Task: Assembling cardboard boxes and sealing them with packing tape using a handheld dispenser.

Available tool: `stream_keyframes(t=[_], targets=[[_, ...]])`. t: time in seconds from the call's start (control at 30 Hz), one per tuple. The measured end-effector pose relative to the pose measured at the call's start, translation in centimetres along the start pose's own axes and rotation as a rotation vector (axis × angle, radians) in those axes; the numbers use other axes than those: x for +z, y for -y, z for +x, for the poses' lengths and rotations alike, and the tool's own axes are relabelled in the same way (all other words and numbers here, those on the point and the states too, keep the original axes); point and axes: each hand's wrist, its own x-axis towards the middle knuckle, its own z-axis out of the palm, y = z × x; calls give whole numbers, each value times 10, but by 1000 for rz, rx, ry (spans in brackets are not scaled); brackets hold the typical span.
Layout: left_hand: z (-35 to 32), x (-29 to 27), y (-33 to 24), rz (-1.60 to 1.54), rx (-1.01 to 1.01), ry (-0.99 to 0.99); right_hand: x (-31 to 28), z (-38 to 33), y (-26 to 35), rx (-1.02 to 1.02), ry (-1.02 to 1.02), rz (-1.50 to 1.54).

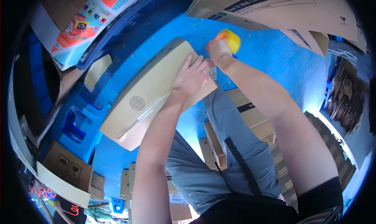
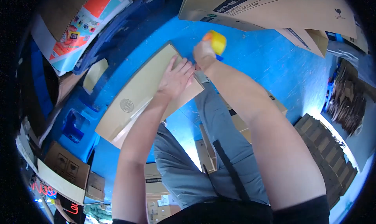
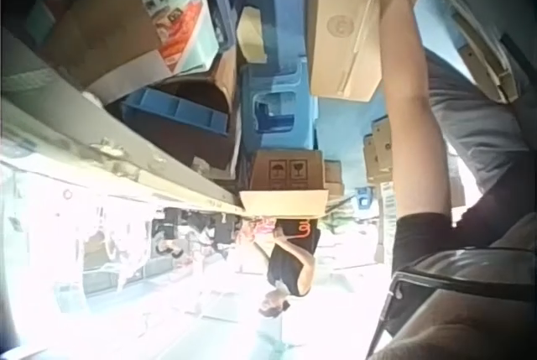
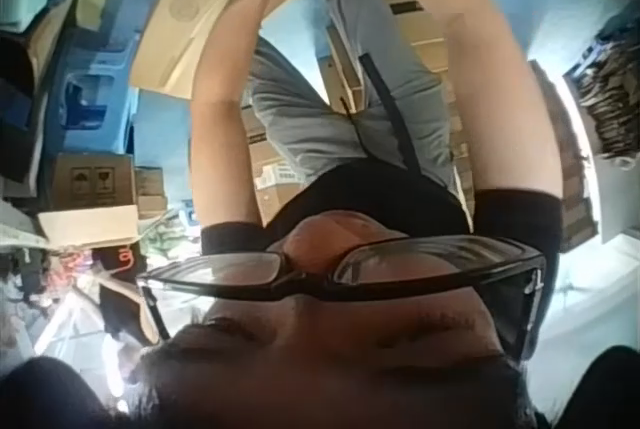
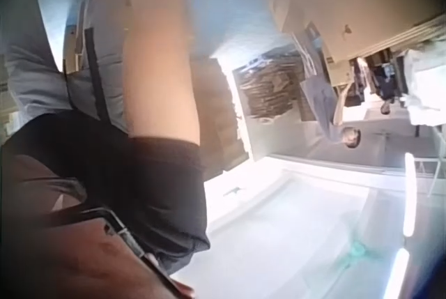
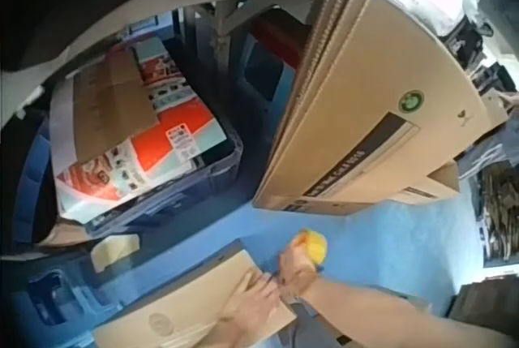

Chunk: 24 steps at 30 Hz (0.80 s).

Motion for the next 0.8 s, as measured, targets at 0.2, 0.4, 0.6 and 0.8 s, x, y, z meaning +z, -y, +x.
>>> stream_keyframes(t=[0.2, 0.4, 0.6, 0.8], targets=[[32, -20, -6, 242, -7, 477, 32, -59, -10, 269, -11, 658], [57, -30, 0, -249, -142, 450, 75, -172, -26, 529, -181, 1344], [61, -62, -48, -1469, -736, 75, 87, -227, -26, 394, -419, 1680], [36, -93, -70, -1608, -727, 315, 66, -251, -8, 250, -520, 1617]])
